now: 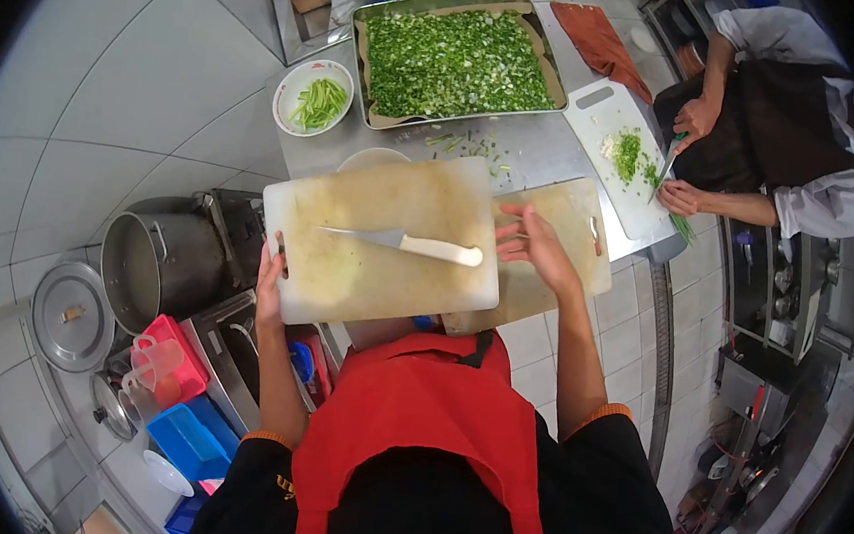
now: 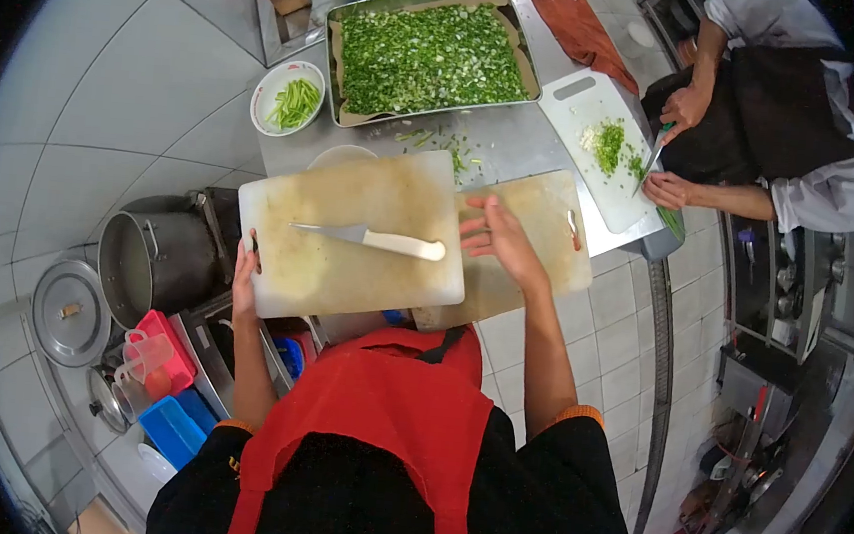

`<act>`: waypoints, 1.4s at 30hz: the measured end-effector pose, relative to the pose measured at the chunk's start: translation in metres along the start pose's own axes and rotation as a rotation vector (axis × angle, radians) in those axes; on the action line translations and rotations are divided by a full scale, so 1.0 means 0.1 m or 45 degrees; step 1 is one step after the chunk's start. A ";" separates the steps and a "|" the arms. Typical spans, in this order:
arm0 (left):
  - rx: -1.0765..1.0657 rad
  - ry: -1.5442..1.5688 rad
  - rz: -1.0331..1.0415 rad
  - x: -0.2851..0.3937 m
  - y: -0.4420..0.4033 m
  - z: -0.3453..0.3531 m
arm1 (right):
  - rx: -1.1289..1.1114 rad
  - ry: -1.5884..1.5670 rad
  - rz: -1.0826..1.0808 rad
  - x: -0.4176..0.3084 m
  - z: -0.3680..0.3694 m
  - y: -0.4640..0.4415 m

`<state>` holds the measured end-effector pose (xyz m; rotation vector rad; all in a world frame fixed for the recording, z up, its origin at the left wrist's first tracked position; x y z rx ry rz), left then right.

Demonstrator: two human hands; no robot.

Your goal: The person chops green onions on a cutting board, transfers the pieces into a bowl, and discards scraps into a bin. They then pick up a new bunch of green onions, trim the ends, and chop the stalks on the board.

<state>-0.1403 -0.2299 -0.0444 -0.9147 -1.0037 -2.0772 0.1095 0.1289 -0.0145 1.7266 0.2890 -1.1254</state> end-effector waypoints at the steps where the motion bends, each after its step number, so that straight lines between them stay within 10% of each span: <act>1: 0.022 0.020 0.017 0.03 -0.02 0.12 | -0.049 0.003 -0.032 -0.04 0.11 -0.06; 10: -0.009 0.000 -0.026 0.12 0.06 0.24 | -0.076 0.111 0.118 -0.13 0.29 -0.10; 19: -0.344 -0.394 -0.234 -0.69 0.64 1.35 | 0.802 0.352 -0.062 0.34 -0.96 0.40; 39: -0.516 -1.758 -0.321 -1.26 0.70 1.83 | 0.874 1.435 0.131 0.25 -1.52 0.23; 42: -0.445 -1.685 -0.183 -1.13 0.63 1.77 | 0.921 1.553 -0.174 0.03 -1.29 0.10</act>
Point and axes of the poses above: each hand's wrist, its own y-axis away from the middle knuckle, its own z-axis out of the palm, x = y × z, the point moved 6 cm from there along -y, towards the middle knuckle, and after that the axes turned 8 degrees about y, right-handed, at the moved point
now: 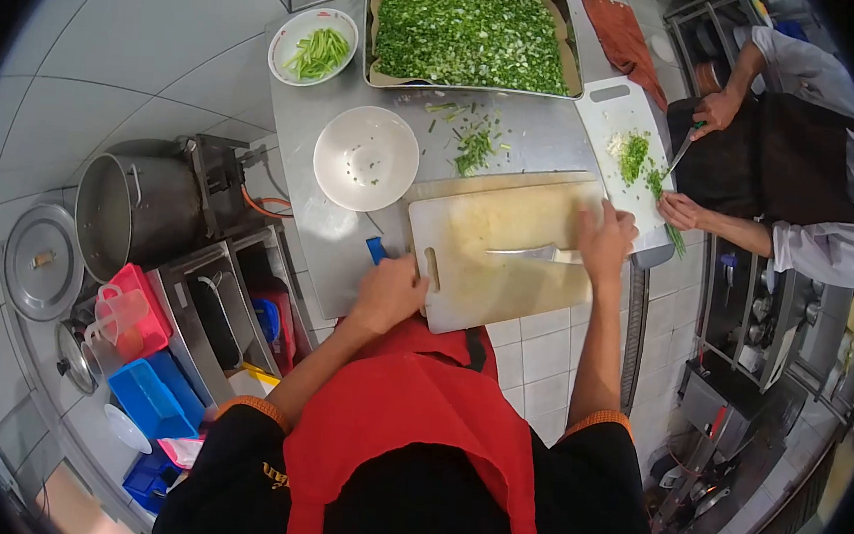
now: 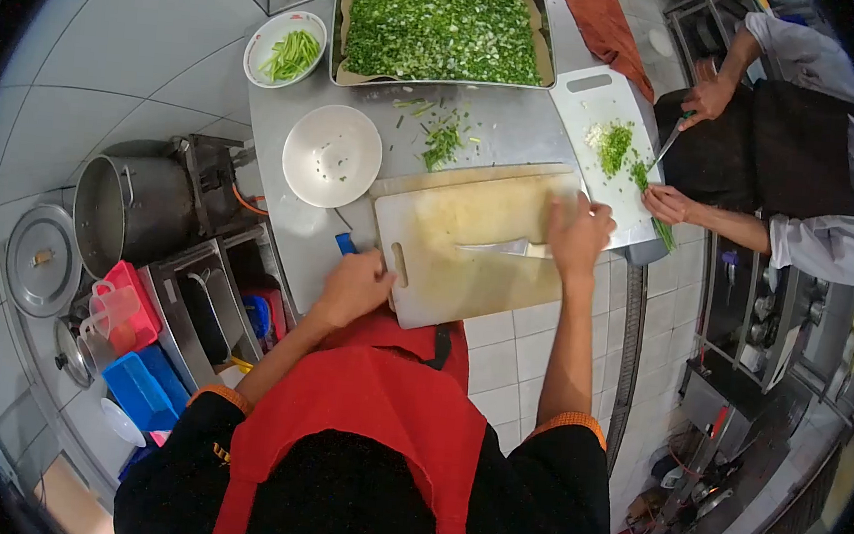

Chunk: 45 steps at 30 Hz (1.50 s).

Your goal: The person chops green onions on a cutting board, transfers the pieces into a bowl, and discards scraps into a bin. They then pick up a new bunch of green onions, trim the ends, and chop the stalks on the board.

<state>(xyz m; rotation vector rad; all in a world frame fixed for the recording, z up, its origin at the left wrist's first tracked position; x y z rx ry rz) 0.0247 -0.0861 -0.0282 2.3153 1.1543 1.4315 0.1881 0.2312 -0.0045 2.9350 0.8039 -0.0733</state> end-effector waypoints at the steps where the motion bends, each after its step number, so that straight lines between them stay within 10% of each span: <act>1: 0.070 0.089 0.005 -0.04 -0.02 -0.10 | 0.043 -0.143 -0.121 -0.19 0.04 -0.02; 8: 0.721 0.782 -0.417 -0.37 -0.22 -1.14 | -0.116 -0.124 -0.450 -1.82 0.42 0.06; 26: 0.817 1.230 -0.096 -1.17 0.04 -1.65 | 0.062 -0.769 -0.651 -2.56 0.70 -0.33; 31: 0.965 1.191 -0.225 -1.76 0.54 -1.75 | 0.080 -0.294 -0.033 -1.92 0.71 -0.87; 41: 0.878 1.214 -0.328 -2.84 0.21 -1.82 | 0.099 -0.434 -0.589 -3.08 0.99 -0.09; 45: 0.800 1.271 -0.339 -3.07 0.10 -1.89 | 0.232 -0.624 -0.423 -2.83 0.68 -0.08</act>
Point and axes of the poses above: each hand's wrist, its own y-axis away from the middle knuckle, its own z-axis out of the palm, x = y × z, the point moved 6 cm from there along -y, towards the middle knuckle, and after that the axes turned 8 degrees about y, right-handed, at the moved point
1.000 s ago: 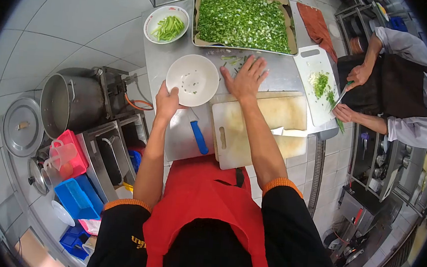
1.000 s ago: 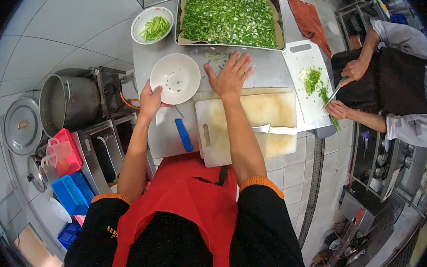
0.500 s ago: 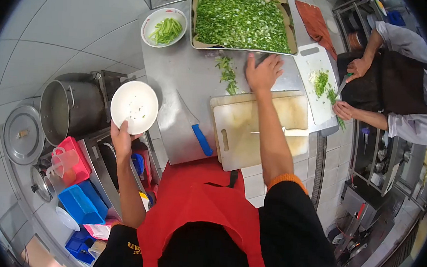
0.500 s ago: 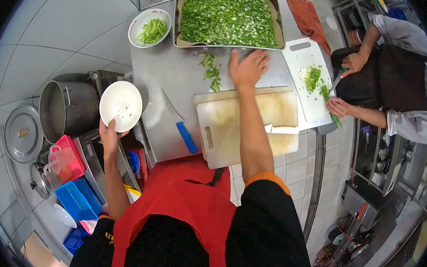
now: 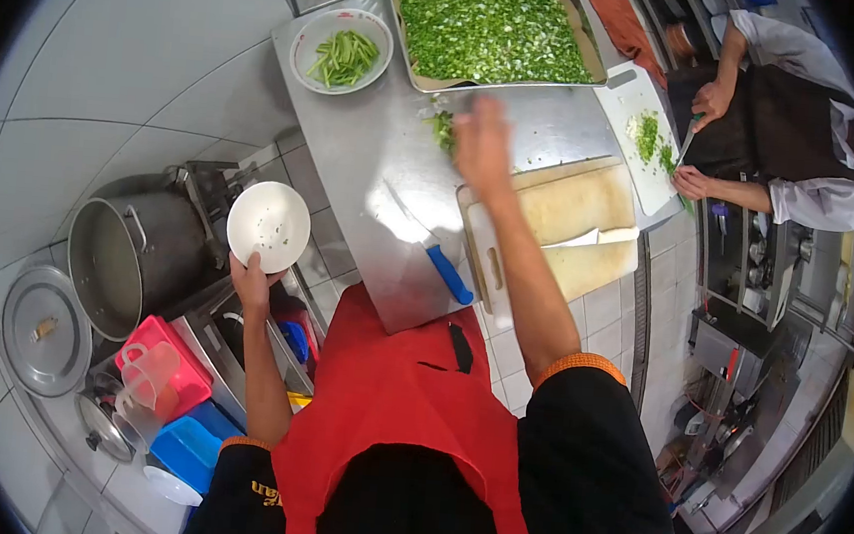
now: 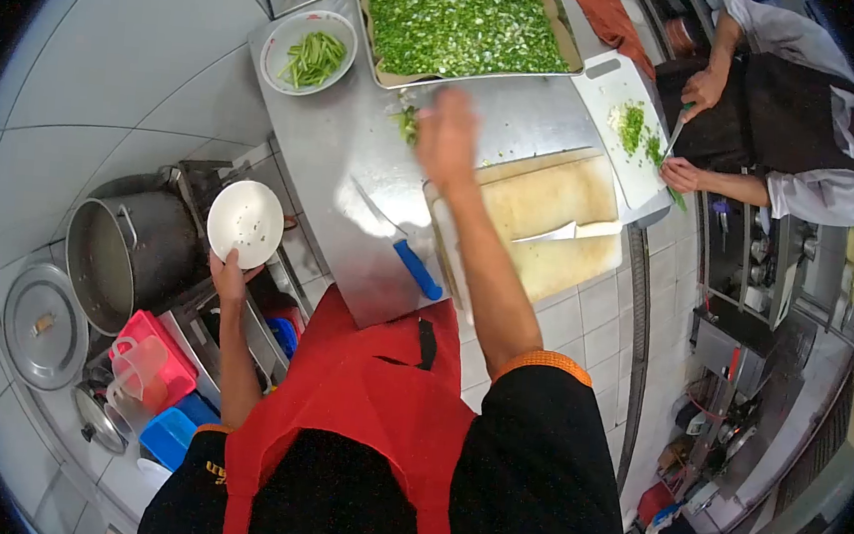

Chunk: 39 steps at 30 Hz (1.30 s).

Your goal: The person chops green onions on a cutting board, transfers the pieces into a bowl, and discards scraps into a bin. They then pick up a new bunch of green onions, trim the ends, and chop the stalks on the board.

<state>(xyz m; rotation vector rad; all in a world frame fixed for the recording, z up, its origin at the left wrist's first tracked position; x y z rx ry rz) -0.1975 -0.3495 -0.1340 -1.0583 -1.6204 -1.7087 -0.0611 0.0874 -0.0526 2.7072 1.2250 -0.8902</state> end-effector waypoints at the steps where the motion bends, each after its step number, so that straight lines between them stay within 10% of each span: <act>1: 0.008 0.000 -0.007 -0.02 -0.03 -0.05 | 0.049 0.237 0.208 0.24 -0.17 -0.01; 5: -0.055 -0.054 0.030 0.00 -0.09 -0.05 | -0.366 0.756 0.823 0.76 -0.50 0.11; 7: -0.101 -0.044 -0.001 -0.06 -0.13 0.02 | -0.383 0.987 0.485 0.58 -0.24 0.25; 15: -0.184 -0.023 -0.036 -0.17 -0.17 0.26 | -0.253 0.232 0.591 -0.45 0.10 0.60; 22: -0.178 -0.044 -0.029 -0.28 -0.24 0.09 | -0.663 0.814 0.481 -0.18 -0.58 0.56; 39: -0.112 -0.065 -0.034 -0.38 -0.11 -0.07 | -0.577 0.882 0.329 -0.33 -0.28 0.44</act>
Point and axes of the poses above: each hand's wrist, its own y-axis away from the middle knuckle, its own z-axis out of the palm, x = y × z, the point moved 6 cm from there along -y, towards the middle knuckle, and after that the axes turned 8 degrees about y, right-handed, at the moved point
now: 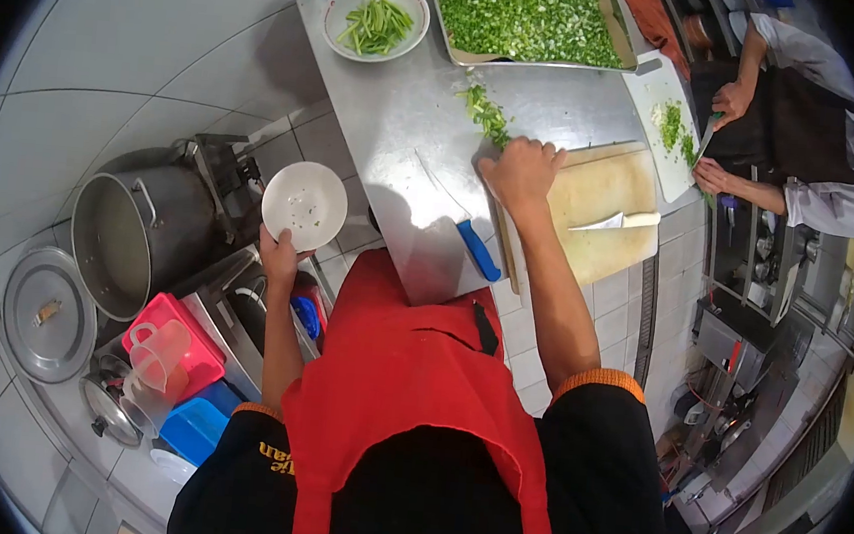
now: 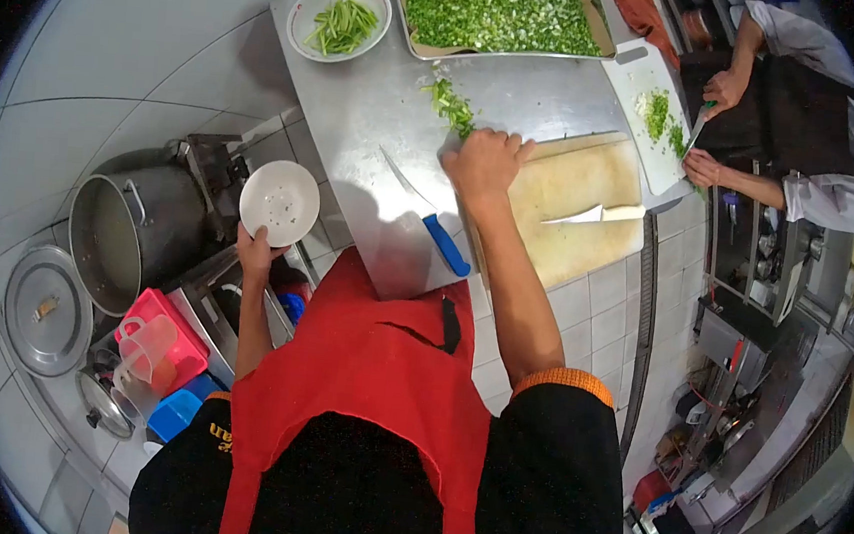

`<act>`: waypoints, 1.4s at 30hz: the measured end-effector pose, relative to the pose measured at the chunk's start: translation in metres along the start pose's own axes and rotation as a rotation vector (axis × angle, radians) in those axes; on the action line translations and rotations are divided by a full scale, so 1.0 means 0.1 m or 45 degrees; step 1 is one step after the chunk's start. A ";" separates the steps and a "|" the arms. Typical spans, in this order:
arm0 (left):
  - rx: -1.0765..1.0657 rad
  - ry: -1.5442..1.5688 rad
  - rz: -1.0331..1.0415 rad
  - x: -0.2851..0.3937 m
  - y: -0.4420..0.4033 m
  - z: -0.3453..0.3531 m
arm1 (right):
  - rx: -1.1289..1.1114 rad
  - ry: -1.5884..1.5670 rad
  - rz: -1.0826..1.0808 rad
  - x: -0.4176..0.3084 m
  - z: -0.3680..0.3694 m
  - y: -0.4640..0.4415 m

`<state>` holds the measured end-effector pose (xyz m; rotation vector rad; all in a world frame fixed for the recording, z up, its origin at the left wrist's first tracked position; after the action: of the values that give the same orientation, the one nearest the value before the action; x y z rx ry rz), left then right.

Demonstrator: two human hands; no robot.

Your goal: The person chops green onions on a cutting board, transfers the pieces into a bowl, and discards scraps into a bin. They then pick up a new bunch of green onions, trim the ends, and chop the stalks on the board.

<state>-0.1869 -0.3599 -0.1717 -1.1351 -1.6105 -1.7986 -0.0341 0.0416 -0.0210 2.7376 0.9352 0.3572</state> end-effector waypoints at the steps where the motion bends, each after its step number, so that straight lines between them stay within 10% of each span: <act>1: 0.008 -0.024 0.012 0.02 0.00 0.01 | 0.004 0.042 0.018 -0.02 -0.01 -0.03; 11: -0.004 -0.063 0.031 0.18 0.02 0.15 | 0.531 -0.728 -0.280 -0.08 -0.06 -0.04; 19: 0.005 -0.006 0.022 0.18 -0.03 0.17 | 0.216 -0.274 -0.793 0.27 0.19 1.11; 32: -0.069 -0.041 0.037 0.26 -0.01 0.19 | 0.762 -0.662 -0.431 0.00 -0.07 0.66; 37: -0.052 -0.025 0.021 0.23 0.00 0.14 | -0.035 -0.610 -0.310 0.03 0.31 1.41; 42: -0.009 -0.021 -0.019 0.13 0.05 0.11 | -0.020 -0.686 -0.257 0.07 0.59 1.57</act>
<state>-0.1872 -0.3478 -0.1587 -1.1467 -1.6277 -1.8099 0.0781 -0.0832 -0.0299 2.4838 1.0207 -0.3884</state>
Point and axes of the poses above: each hand's wrist, its own y-axis away from the middle knuckle, its own z-axis out of the palm, x = y × z, the point moved 6 cm from there along -y, towards the middle knuckle, and after that the axes turned 8 degrees about y, right-handed, at the moved point
